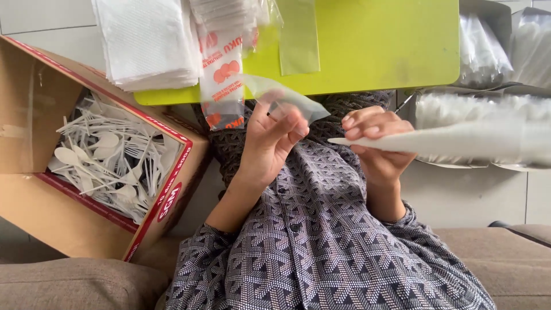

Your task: Wrapping plastic spoons in paper napkins and placing them into plastic sleeves for packaging.

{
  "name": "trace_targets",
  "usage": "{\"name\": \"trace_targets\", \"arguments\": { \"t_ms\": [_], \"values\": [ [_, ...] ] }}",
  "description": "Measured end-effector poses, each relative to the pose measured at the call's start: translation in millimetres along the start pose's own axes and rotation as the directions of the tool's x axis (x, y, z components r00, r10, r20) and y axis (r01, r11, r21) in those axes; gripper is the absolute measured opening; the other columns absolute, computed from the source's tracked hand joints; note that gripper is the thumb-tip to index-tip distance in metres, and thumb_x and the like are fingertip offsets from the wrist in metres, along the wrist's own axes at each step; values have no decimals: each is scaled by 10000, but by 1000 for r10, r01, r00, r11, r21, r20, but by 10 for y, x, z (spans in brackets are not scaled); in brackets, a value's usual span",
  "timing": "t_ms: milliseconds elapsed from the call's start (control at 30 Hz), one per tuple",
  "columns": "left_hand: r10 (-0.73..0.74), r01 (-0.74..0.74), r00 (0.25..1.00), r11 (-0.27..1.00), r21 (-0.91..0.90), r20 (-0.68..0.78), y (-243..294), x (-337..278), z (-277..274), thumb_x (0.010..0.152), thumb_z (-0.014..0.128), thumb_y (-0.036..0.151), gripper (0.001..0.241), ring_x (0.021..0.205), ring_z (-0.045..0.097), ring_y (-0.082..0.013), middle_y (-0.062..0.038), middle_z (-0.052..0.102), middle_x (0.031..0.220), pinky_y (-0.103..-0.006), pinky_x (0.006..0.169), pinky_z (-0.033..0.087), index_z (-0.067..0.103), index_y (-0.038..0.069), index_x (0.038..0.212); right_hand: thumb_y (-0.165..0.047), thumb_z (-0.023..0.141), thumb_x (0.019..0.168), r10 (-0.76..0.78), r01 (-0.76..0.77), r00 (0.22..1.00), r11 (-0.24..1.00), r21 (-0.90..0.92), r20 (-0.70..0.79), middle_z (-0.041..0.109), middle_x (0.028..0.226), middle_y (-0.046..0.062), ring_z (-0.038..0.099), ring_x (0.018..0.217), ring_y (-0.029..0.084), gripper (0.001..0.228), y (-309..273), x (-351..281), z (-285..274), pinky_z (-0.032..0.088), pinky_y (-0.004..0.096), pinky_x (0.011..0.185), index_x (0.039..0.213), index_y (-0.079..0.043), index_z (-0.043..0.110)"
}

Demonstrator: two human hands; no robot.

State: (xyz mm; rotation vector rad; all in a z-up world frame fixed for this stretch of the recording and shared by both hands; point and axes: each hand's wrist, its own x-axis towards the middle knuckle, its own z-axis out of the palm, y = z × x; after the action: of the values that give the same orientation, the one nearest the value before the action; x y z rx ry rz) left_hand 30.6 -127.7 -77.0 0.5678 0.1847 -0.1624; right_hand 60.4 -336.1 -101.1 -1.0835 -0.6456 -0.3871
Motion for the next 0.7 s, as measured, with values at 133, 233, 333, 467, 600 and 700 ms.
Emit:
{"name": "trace_targets", "arguments": {
  "t_ms": [133, 233, 333, 467, 600, 700],
  "values": [
    [18, -16, 1000, 997, 76, -19, -60, 18, 29, 918, 785, 103, 622, 847, 730, -215, -123, 649, 960, -379, 898, 666, 370, 47, 1378, 107, 825, 759, -78, 84, 994, 993, -80, 79, 703, 838, 212, 670, 888, 334, 253, -51, 203, 166, 561, 494, 840, 869, -24, 639],
    [44, -38, 998, 990, 138, -43, -32, 3, 72, 915, 787, 119, 644, 841, 725, -209, -119, 652, 943, -381, 908, 656, 353, 53, 1385, 110, 840, 757, -128, 143, 988, 972, -189, 87, 732, 840, 222, 653, 844, 320, 218, -61, 264, 190, 567, 470, 796, 839, -13, 680],
    [82, -70, 995, 978, 195, -57, -16, -9, 116, 908, 802, 131, 668, 845, 719, -204, -104, 650, 951, -384, 911, 642, 343, 72, 1390, 52, 865, 803, -104, 129, 990, 934, -334, 90, 757, 872, 201, 662, 851, 291, 183, -137, 342, 212, 575, 424, 830, 871, -23, 712],
    [209, -210, 977, 888, 409, 49, 37, -23, 187, 905, 815, 93, 662, 923, 738, -204, -131, 708, 962, -364, 970, 606, 393, 60, 1414, 57, 863, 834, -32, 63, 996, 926, -373, 89, 759, 900, 191, 696, 945, 315, 184, -147, 418, 235, 581, 438, 875, 915, -18, 715],
    [201, -224, 974, 833, 506, 100, 86, -43, 190, 909, 818, 101, 647, 1005, 747, -199, -150, 752, 1009, -359, 1034, 575, 428, 81, 1425, 115, 841, 838, -31, 64, 995, 935, -348, 99, 727, 899, 256, 730, 961, 451, 199, -57, 435, 224, 592, 542, 855, 924, 65, 668],
    [120, -166, 985, 860, 482, 125, 177, -59, 170, 933, 784, 127, 656, 1014, 756, -250, -222, 756, 1043, -380, 1017, 586, 394, 54, 1455, 134, 825, 840, 2, 29, 996, 938, -345, 88, 712, 923, 274, 733, 937, 416, 187, -50, 399, 104, 589, 499, 827, 934, 82, 672]
  ]
}}
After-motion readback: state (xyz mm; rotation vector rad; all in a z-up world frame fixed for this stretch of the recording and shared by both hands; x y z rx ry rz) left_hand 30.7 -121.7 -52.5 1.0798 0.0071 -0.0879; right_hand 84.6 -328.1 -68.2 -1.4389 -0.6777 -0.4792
